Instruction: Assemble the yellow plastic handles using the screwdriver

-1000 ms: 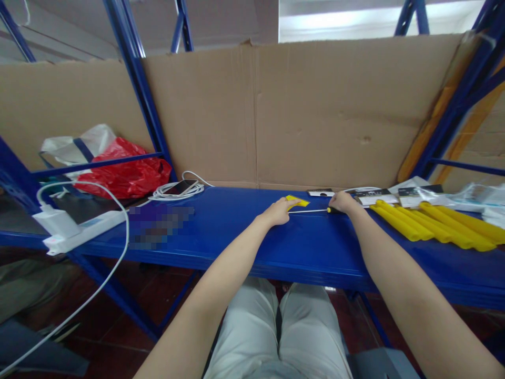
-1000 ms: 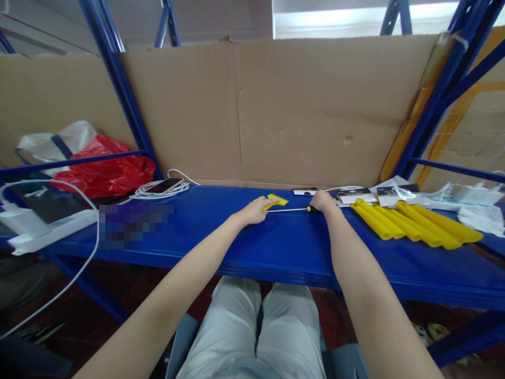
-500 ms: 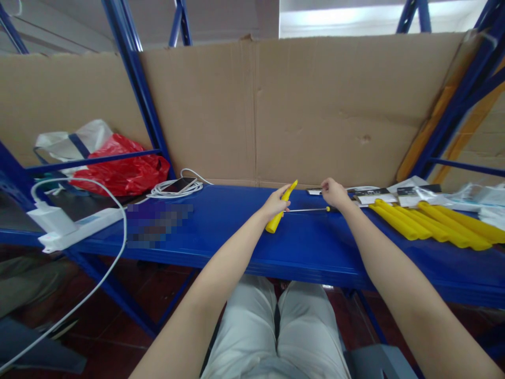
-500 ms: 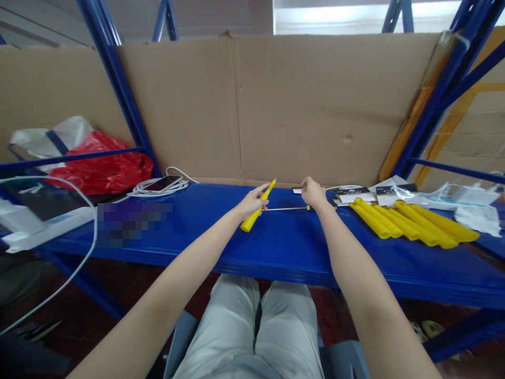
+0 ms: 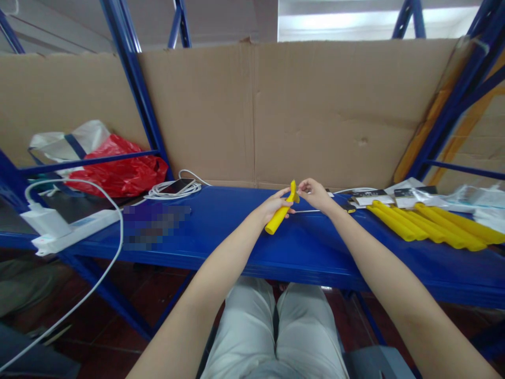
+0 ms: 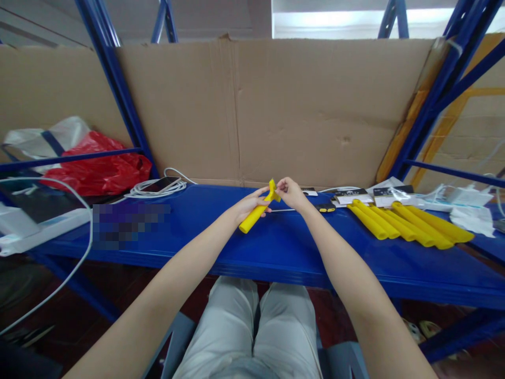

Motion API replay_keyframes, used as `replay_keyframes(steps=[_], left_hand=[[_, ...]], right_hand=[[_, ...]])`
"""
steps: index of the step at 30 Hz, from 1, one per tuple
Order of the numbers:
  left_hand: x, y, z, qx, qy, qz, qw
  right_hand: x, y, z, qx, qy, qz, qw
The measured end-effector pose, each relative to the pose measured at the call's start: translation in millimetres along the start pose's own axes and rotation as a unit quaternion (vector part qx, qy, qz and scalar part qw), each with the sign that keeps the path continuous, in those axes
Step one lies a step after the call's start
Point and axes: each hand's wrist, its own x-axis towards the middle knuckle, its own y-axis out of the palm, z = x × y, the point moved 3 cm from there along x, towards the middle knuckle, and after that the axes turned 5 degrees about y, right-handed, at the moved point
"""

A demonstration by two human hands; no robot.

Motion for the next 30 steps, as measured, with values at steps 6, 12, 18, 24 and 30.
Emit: replay_keyframes(steps=[6,12,18,24,30], left_hand=[[1,-3,0,0.008,-0.001,0.023,1.0],[1,-4,1,0.025,-0.002,0.029,0.999],[-2,-3,-3,0.013,0.009,0.055,0.998],[-5,-1,-9,-0.016,0.031,0.069,0.997],[-6,2,-11,-0.031,0.041,0.067,0.996]], right_hand=[[2,0,-1,-0.001,-0.009,-0.017,1.0],[-1,0,4,-0.009,0.002,-0.003,1.0],[0,-4,-1,0.007,0.026,-0.011,1.0],[-3,-11,-3,0.033,0.073,-0.047,0.996],[-7,-3,1,0.093,0.138,-0.009,0.986]])
